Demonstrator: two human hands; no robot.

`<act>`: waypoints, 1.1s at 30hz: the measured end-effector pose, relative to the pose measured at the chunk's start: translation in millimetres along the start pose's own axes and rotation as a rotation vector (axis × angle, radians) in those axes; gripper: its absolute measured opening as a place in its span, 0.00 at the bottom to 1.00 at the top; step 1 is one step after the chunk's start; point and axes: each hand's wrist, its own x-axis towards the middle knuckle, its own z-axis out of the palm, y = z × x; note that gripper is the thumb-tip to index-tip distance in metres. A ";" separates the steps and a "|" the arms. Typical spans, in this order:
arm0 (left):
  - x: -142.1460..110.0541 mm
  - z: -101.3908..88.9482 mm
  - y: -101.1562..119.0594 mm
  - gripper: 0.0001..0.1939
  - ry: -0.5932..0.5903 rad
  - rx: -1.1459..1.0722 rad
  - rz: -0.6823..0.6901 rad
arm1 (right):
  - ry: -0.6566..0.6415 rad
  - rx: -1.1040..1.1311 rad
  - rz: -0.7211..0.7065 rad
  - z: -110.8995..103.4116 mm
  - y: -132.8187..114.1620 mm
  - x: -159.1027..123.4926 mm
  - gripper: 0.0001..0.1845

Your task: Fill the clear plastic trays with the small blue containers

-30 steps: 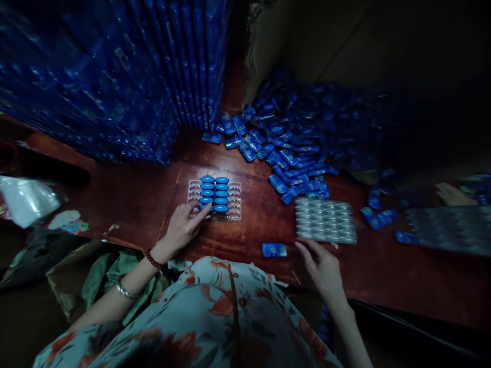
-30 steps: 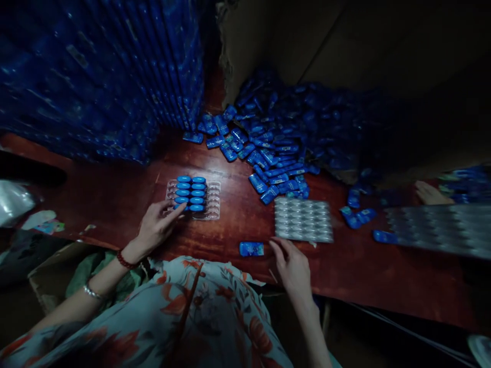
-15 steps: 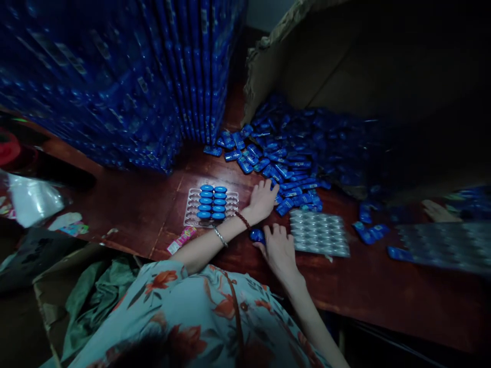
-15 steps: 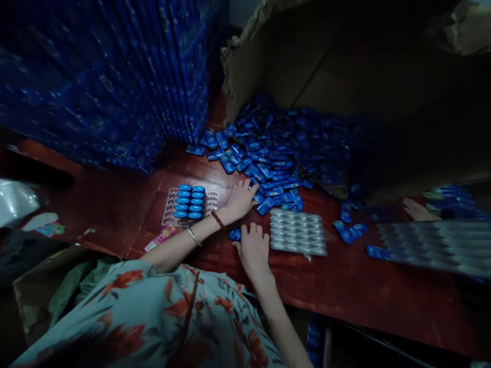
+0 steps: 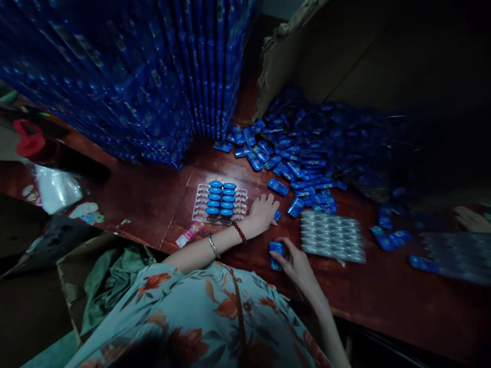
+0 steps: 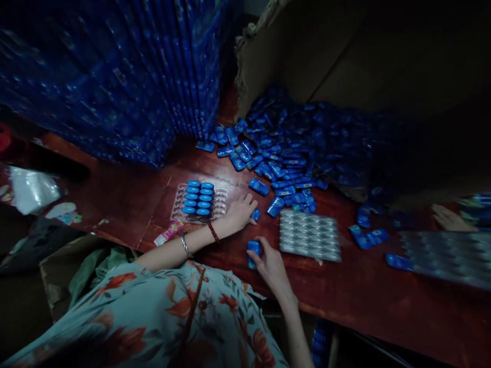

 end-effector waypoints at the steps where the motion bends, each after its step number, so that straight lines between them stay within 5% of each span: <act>1: -3.6 0.2 0.0 0.21 -0.008 0.001 0.006 | 0.024 0.089 0.032 -1.9 4.2 -3.8 0.17; 5: -27.6 3.7 0.9 0.15 -0.029 -0.007 0.076 | 0.111 0.441 0.172 -21.0 5.3 -11.8 0.19; 9: -67.5 1.4 -9.3 0.14 -0.042 -0.082 0.183 | 0.179 0.640 0.190 -46.4 -18.9 -3.2 0.23; 13: -119.8 -13.8 -31.7 0.17 -0.075 -0.430 0.221 | 0.109 0.686 0.101 -39.9 -50.0 18.5 0.28; 16: -158.4 -21.7 -49.2 0.19 0.010 -0.796 0.132 | 0.048 0.639 -0.001 -12.6 -69.7 34.7 0.22; 19: -185.5 -15.3 -65.8 0.22 0.136 -1.159 -0.103 | 0.035 0.636 -0.079 19.5 -86.6 45.1 0.19; 24: -198.9 3.9 -89.4 0.30 0.469 -1.710 -0.520 | 0.117 0.393 -0.319 59.4 -104.3 54.9 0.13; 28: -196.1 1.2 -100.2 0.26 0.532 -1.862 -0.526 | 0.192 0.072 -0.563 61.0 -108.2 59.4 0.12; 33: -194.4 0.1 -102.6 0.23 0.490 -1.920 -0.463 | 0.220 -0.157 -0.531 40.7 -114.1 55.2 0.11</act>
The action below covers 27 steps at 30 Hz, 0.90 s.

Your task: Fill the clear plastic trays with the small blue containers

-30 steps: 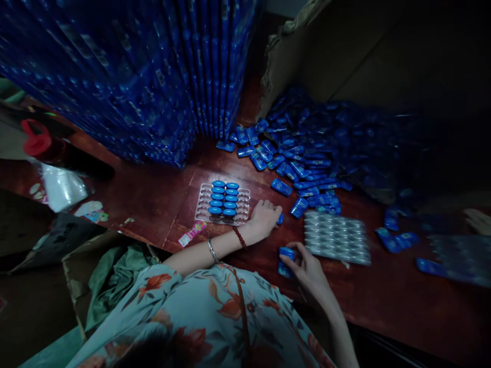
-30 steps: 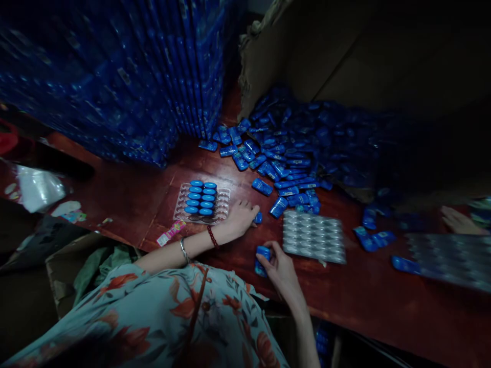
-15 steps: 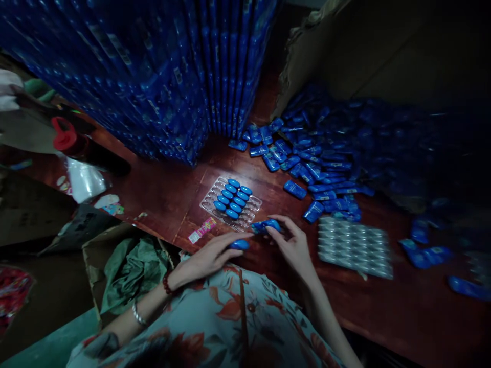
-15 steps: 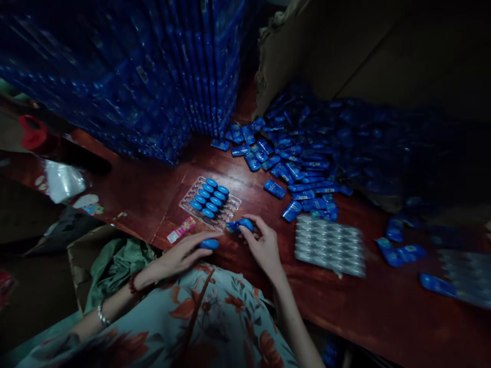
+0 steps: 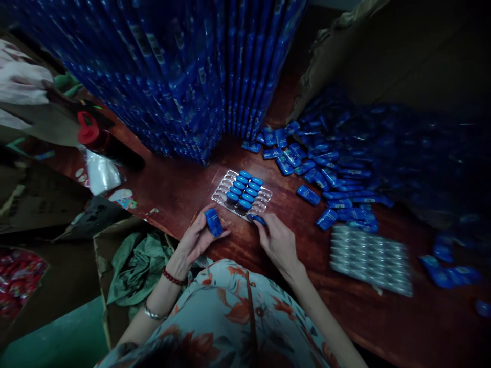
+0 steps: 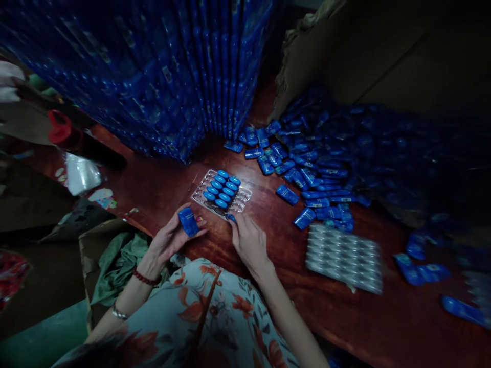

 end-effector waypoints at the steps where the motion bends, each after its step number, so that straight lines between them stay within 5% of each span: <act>1: -0.2 -0.3 -1.7 0.22 0.024 0.020 0.018 | 0.022 0.023 0.008 -2.6 -1.2 0.2 0.10; 7: 5.0 6.8 -8.3 0.16 0.391 0.300 0.282 | 0.142 0.224 -0.108 15.3 2.2 7.3 0.08; 10: 18.7 16.8 -9.2 0.11 0.458 0.424 0.500 | 0.121 0.128 -0.217 30.8 7.7 10.7 0.10; 16: 48.0 22.0 -22.1 0.04 0.368 0.638 0.868 | -0.165 -0.294 -0.233 11.6 -5.0 17.0 0.12; 20: 47.0 17.1 -29.2 0.05 0.312 0.809 0.979 | -0.363 -0.351 -0.228 -12.2 -13.5 26.9 0.11; 24: 39.7 10.9 -38.2 0.10 0.276 0.956 1.005 | -0.395 -0.281 -0.209 -15.8 -5.1 28.4 0.11; 27: 35.7 3.2 -45.9 0.14 0.183 1.075 1.027 | -0.299 -0.203 -0.192 -9.4 4.5 20.6 0.16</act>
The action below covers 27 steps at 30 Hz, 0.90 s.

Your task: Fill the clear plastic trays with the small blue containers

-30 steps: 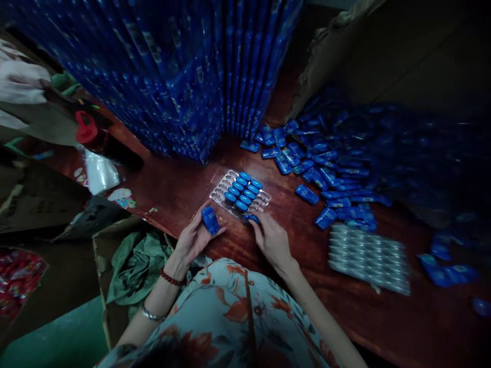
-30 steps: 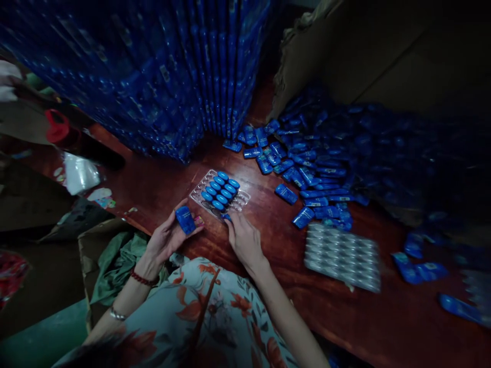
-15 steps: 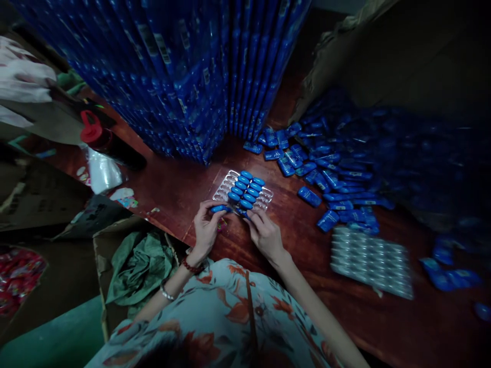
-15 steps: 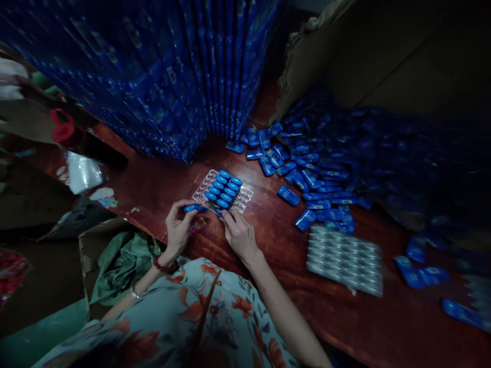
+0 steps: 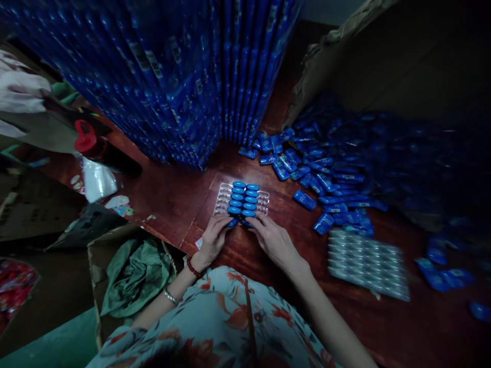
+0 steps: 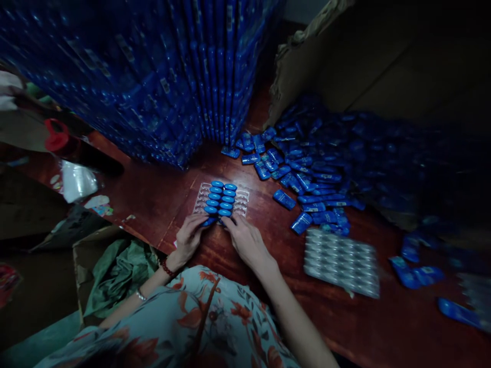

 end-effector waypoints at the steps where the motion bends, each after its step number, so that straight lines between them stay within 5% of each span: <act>1: -2.3 -1.5 -1.5 0.15 -0.030 0.026 0.035 | 0.048 0.030 0.009 3.7 1.2 -2.7 0.17; 5: 3.3 -13.3 -0.1 0.19 -0.188 0.125 0.180 | 0.160 0.069 0.024 12.3 0.6 -9.7 0.13; 13: 39.7 -24.6 18.0 0.16 -0.561 0.311 0.247 | -0.012 -0.243 -0.093 2.4 -25.0 10.5 0.12; 17: 30.5 -25.1 8.5 0.16 -0.463 0.327 0.281 | -0.015 -0.282 -0.028 7.5 -35.8 14.5 0.14; 20: 25.3 -23.7 1.4 0.18 -0.292 0.332 0.252 | 0.125 -0.264 0.011 16.2 -32.2 3.6 0.13; 24: 40.8 -5.8 -5.0 0.25 -0.175 0.185 -0.054 | 0.418 -0.149 0.072 22.4 -15.8 -2.4 0.23; 27: 61.9 17.3 -11.7 0.28 -0.219 0.020 -0.336 | 0.490 -0.002 0.124 23.6 -2.9 17.0 0.32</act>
